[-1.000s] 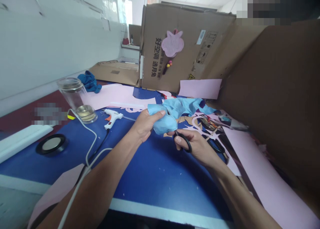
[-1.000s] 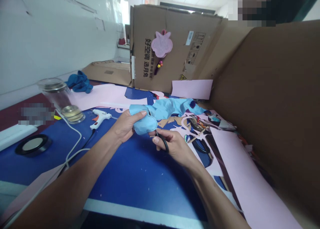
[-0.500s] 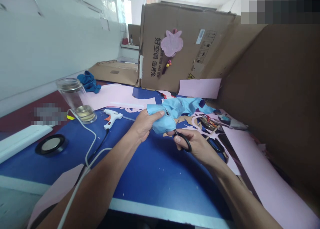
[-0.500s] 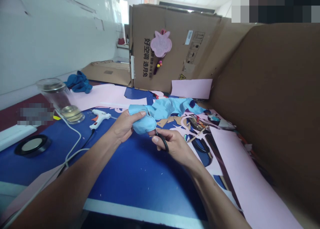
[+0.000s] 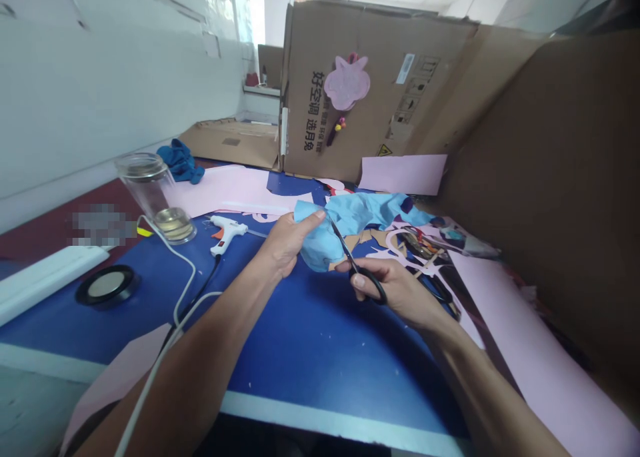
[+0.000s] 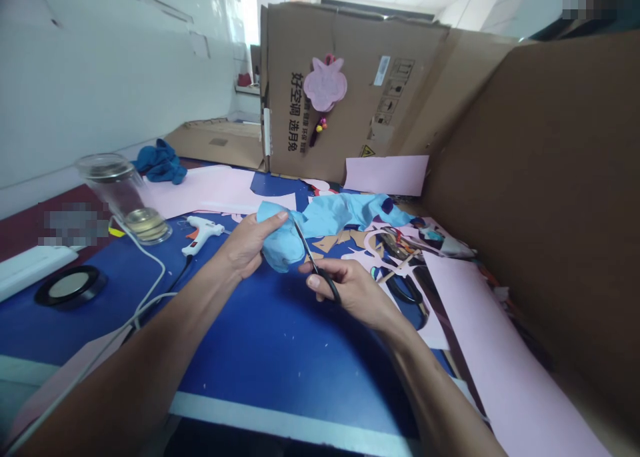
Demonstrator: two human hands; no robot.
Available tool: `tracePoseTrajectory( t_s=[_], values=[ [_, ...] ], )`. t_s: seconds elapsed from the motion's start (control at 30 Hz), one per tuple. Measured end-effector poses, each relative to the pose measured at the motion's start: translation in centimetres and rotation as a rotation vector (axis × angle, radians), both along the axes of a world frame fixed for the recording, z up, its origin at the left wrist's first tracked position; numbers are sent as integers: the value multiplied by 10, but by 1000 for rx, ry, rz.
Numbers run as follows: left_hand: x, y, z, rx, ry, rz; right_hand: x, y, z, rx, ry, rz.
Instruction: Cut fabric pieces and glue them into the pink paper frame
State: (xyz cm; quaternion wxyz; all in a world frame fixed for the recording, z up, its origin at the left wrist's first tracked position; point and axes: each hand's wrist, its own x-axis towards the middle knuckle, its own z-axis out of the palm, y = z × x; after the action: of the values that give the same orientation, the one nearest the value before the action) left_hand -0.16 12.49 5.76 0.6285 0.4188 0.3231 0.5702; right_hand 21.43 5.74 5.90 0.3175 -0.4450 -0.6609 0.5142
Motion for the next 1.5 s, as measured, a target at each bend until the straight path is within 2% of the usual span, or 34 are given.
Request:
tracePoseTrajectory(
  t_s=[0.27,0.63,0.77,1.03,1.2,1.5],
  values=[
    [-8,2,3,3,41,-70,4,1,2,41,-40,28],
    [-12,3,3,12,89,-84,6,3,2,69,-62,34],
    [-8,5,-1,-15,44,-71,6,2,2,85,-84,10],
    [-2,3,-1,-63,-90,-31,5,2,2,13,-72,18],
    [-7,5,1,-83,-69,-49,4,2,-1,-28,-63,56],
    [-13,5,4,-49,33,-97,8,3,-2,-11,-80,77]
  ],
)
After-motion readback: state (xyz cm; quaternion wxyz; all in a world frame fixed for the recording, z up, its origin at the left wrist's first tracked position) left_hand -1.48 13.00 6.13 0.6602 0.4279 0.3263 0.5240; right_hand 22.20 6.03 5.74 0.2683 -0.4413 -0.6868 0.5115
